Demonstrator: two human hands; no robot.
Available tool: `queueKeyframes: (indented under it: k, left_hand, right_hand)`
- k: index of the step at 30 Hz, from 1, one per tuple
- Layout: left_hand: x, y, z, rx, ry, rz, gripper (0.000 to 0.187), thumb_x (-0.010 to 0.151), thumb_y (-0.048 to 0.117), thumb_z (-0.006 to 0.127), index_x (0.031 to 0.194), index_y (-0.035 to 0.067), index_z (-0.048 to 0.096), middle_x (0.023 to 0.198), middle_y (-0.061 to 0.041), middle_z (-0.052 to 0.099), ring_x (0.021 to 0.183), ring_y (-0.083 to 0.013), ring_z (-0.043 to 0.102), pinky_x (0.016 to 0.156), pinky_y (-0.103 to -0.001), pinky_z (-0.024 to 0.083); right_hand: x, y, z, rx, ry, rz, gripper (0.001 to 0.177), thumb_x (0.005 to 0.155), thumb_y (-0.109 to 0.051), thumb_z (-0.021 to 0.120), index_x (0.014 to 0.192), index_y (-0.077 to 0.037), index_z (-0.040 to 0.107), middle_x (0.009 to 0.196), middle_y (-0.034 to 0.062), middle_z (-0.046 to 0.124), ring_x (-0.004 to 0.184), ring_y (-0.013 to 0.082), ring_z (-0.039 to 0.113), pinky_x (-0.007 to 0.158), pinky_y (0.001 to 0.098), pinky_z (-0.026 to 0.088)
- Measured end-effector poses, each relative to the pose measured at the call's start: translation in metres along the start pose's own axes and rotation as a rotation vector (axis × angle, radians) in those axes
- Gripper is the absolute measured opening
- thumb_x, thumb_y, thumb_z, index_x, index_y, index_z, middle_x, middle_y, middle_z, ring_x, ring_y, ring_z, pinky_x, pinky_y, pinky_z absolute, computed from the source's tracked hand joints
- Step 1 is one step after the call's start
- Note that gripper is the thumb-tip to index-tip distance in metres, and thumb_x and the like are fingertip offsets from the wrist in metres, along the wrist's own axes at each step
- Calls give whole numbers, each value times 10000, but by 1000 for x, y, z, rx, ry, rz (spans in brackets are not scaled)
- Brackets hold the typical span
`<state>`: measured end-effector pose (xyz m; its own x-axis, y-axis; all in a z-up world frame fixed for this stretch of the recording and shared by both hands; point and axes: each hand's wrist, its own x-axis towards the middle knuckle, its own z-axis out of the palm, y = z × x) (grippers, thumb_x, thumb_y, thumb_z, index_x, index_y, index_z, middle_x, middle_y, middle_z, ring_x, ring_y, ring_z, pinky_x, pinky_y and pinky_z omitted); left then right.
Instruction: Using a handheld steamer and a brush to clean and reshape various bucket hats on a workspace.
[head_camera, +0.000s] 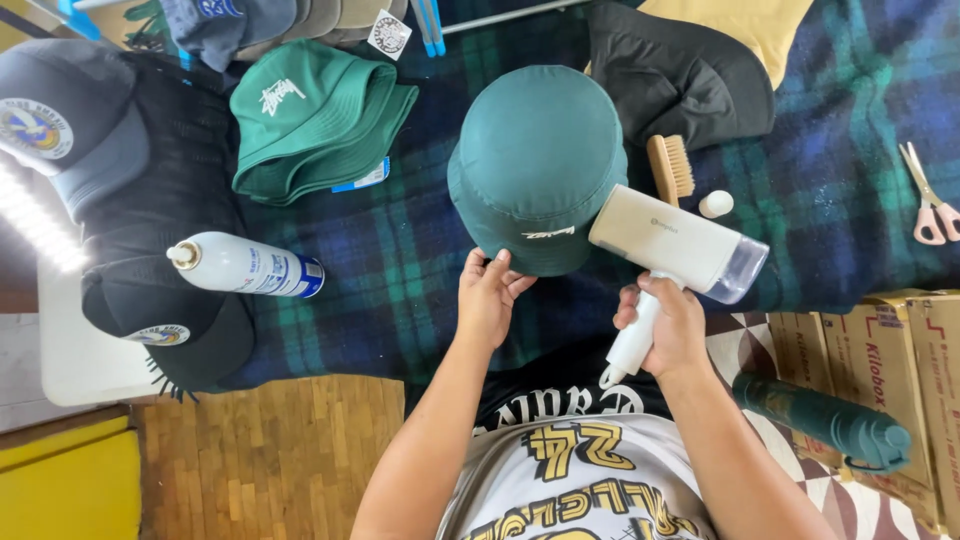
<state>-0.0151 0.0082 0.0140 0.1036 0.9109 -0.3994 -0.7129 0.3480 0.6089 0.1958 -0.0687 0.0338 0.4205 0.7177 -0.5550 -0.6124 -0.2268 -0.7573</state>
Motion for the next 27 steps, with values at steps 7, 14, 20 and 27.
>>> queueKeyframes:
  k: [7,14,20,27]
  left_hand:
    - [52,38,-33,163,71,38,348,987,134,675,1289,61,520,967,-100,725,786,-240,773,700,-352,682]
    - [76,33,-58,316,-56,206,522,952,-2,706,1394,96,447,869,-92,727,744,-189,749,677,-330,687]
    - [83,27,-73,268,-89,245,468,952,1,717,1335,88,462,887,-127,751,727,-186,743,682,-341,684]
    - [64,36,-57,464,-178,342,574,946,97,755,1409,120,416,847,-83,744,714,-134,704,687,-275,644]
  right_hand:
    - [-21,-21,24,5,-28,-94,125,839,-126,691,894,-78,590,646,127,577,436,214,600,460,408,547]
    - [-17,-3,19,44,13,-56,131,843,-113,674,896,-65,565,643,135,580,449,222,585,476,421,527]
    - [-27,-7,24,40,-9,-118,120,853,-75,661,911,-50,559,643,160,567,438,239,577,473,421,515]
    - [-11,33,13,100,46,-90,127,864,-63,646,942,-27,553,657,170,571,454,249,573,474,449,490]
